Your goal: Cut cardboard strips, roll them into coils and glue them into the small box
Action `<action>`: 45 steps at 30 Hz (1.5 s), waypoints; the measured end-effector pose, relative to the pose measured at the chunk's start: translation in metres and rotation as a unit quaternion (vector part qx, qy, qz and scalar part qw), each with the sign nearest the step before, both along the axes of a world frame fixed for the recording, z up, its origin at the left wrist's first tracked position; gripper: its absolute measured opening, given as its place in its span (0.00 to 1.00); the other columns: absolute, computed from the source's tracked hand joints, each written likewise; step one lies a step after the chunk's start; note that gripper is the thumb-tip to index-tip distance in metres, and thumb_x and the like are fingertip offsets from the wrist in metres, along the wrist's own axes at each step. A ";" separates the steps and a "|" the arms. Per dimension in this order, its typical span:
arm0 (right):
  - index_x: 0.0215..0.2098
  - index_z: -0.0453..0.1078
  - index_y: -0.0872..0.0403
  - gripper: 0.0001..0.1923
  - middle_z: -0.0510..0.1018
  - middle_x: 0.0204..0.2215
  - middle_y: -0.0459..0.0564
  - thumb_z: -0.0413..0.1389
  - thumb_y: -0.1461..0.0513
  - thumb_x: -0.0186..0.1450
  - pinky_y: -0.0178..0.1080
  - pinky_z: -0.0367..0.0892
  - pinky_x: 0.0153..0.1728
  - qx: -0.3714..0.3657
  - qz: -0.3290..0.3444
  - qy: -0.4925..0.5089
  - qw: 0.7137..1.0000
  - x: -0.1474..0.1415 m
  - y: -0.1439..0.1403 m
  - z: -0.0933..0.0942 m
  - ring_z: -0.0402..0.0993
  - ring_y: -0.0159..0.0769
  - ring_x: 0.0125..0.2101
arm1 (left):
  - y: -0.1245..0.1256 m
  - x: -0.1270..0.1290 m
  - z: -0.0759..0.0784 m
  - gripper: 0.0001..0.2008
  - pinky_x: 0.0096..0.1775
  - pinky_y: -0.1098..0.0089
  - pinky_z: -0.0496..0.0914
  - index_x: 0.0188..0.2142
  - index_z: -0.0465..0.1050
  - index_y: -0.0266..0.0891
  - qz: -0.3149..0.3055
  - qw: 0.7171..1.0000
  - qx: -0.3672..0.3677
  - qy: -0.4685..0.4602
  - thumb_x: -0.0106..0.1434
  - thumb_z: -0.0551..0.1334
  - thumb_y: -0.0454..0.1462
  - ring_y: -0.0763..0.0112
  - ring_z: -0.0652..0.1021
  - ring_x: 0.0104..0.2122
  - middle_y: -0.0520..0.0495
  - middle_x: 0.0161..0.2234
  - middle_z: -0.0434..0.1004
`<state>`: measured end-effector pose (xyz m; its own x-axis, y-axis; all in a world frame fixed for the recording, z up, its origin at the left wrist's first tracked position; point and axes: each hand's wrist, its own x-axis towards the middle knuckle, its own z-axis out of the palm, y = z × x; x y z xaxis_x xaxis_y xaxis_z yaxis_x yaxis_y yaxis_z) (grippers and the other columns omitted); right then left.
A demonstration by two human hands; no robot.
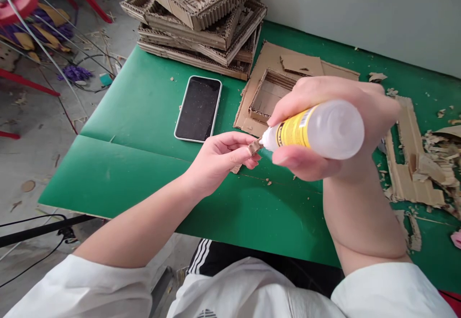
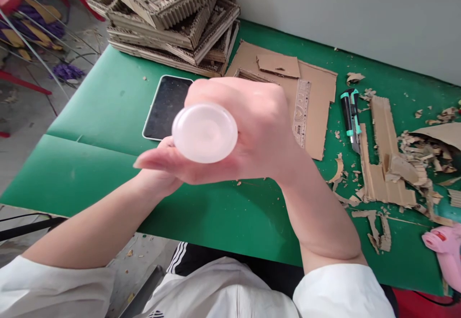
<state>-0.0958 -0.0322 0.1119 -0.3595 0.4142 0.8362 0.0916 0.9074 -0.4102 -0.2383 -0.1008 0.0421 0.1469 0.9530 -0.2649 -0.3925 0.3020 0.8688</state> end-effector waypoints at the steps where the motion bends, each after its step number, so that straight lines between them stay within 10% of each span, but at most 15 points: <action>1: 0.21 0.66 0.54 0.19 0.74 0.17 0.43 0.56 0.48 0.58 0.30 0.60 0.19 0.010 -0.003 0.008 1.000 0.000 0.001 0.000 0.68 0.25 0.18 | 0.000 0.000 0.000 0.17 0.33 0.69 0.73 0.32 0.77 0.42 -0.003 1.000 0.013 -0.017 0.48 0.71 0.49 0.71 0.77 0.27 0.53 0.25 0.78; 7: 0.19 0.63 0.54 0.21 0.71 0.15 0.42 0.58 0.48 0.58 0.35 0.58 0.18 0.012 -0.045 -0.106 0.993 0.009 0.004 0.005 0.66 0.28 0.18 | 0.000 -0.001 -0.002 0.15 0.29 0.73 0.73 0.31 0.77 0.38 -0.008 0.999 0.020 -0.031 0.48 0.72 0.45 0.73 0.77 0.24 0.52 0.22 0.77; 16: 0.15 0.63 0.52 0.24 0.70 0.12 0.42 0.56 0.43 0.57 0.33 0.59 0.19 -0.053 -0.058 0.069 0.995 -0.004 -0.005 0.008 0.64 0.25 0.16 | 0.001 0.000 0.001 0.21 0.33 0.67 0.74 0.33 0.77 0.37 0.010 1.000 0.019 0.011 0.46 0.72 0.50 0.68 0.78 0.26 0.49 0.23 0.77; 23: 0.22 0.65 0.51 0.19 0.72 0.18 0.39 0.51 0.47 0.61 0.31 0.62 0.22 -0.049 -0.012 -0.097 0.994 0.012 -0.004 0.009 0.67 0.24 0.20 | 0.000 -0.002 -0.005 0.15 0.30 0.72 0.74 0.31 0.78 0.39 0.022 0.999 0.027 -0.036 0.49 0.72 0.47 0.72 0.78 0.24 0.51 0.23 0.77; 29: 0.26 0.72 0.53 0.14 0.76 0.21 0.43 0.60 0.51 0.57 0.33 0.63 0.22 -0.027 -0.035 -0.022 0.999 0.020 0.007 0.013 0.69 0.26 0.22 | 0.002 -0.003 -0.003 0.14 0.28 0.76 0.74 0.31 0.78 0.39 0.018 0.996 0.030 -0.082 0.49 0.72 0.45 0.76 0.77 0.22 0.52 0.20 0.76; 33: 0.32 0.73 0.50 0.11 0.75 0.25 0.42 0.62 0.52 0.56 0.34 0.65 0.23 -0.135 -0.070 0.061 0.987 0.040 0.016 0.016 0.68 0.26 0.22 | 0.003 -0.003 -0.001 0.14 0.27 0.77 0.74 0.30 0.76 0.38 0.041 0.993 0.049 -0.097 0.48 0.73 0.44 0.78 0.76 0.20 0.53 0.21 0.76; 41: 0.36 0.72 0.46 0.17 0.75 0.38 0.39 0.68 0.59 0.48 0.33 0.71 0.42 -0.588 -0.007 0.318 0.744 0.083 -0.016 -0.032 0.73 0.25 0.37 | 0.000 -0.004 0.000 0.16 0.24 0.76 0.74 0.32 0.73 0.38 0.061 0.993 0.097 -0.014 0.48 0.72 0.43 0.76 0.77 0.23 0.52 0.25 0.77; 45: 0.36 0.73 0.50 0.21 0.73 0.26 0.43 0.59 0.44 0.54 0.31 0.68 0.24 -0.693 -0.055 0.319 0.644 0.093 -0.051 -0.067 0.67 0.25 0.24 | -0.005 -0.002 -0.001 0.15 0.29 0.76 0.75 0.34 0.75 0.37 0.110 0.964 0.196 0.139 0.48 0.72 0.40 0.72 0.79 0.31 0.49 0.31 0.78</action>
<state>-0.0031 -0.0830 0.0450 -0.0305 0.9152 -0.4019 -0.4641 -0.3691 -0.8052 -0.2398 -0.1056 0.0413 -0.0944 0.9879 0.1228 -0.1449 -0.1357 0.9801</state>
